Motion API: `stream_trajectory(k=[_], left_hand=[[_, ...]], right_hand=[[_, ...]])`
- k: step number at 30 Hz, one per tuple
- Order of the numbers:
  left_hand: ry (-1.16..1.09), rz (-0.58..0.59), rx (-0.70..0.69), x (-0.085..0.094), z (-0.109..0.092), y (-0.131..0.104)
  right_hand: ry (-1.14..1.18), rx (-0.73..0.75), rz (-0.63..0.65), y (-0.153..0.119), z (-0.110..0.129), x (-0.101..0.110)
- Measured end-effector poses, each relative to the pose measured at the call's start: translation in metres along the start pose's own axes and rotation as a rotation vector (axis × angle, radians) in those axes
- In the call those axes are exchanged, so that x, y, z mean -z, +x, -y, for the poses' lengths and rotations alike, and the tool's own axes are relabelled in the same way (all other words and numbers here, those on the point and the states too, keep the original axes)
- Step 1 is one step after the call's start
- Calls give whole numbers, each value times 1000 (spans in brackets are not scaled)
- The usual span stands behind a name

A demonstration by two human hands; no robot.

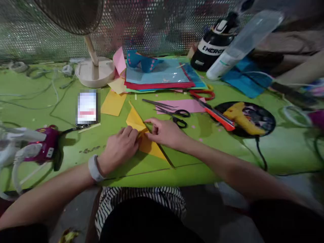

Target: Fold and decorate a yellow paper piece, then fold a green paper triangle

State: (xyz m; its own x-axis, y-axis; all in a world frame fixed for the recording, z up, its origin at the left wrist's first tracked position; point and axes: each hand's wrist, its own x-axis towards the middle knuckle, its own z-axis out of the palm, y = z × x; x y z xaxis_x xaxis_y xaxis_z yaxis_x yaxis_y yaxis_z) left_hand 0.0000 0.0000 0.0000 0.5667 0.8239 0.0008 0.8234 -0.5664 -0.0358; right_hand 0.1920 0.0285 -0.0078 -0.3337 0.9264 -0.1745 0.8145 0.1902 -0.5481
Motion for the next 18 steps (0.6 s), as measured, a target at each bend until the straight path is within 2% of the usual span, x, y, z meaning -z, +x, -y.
stream_trajectory(k=[5, 9, 18], left_hand=[[69, -103, -93, -15, 0, 0], [162, -180, -249, -14, 0, -3], [117, -294, -353, -16, 6, -6]], right_hand=[[5, 3, -9, 0, 0, -1], [5, -27, -7, 0, 2, -1], [32, -31, -20, 4, 1, 0]])
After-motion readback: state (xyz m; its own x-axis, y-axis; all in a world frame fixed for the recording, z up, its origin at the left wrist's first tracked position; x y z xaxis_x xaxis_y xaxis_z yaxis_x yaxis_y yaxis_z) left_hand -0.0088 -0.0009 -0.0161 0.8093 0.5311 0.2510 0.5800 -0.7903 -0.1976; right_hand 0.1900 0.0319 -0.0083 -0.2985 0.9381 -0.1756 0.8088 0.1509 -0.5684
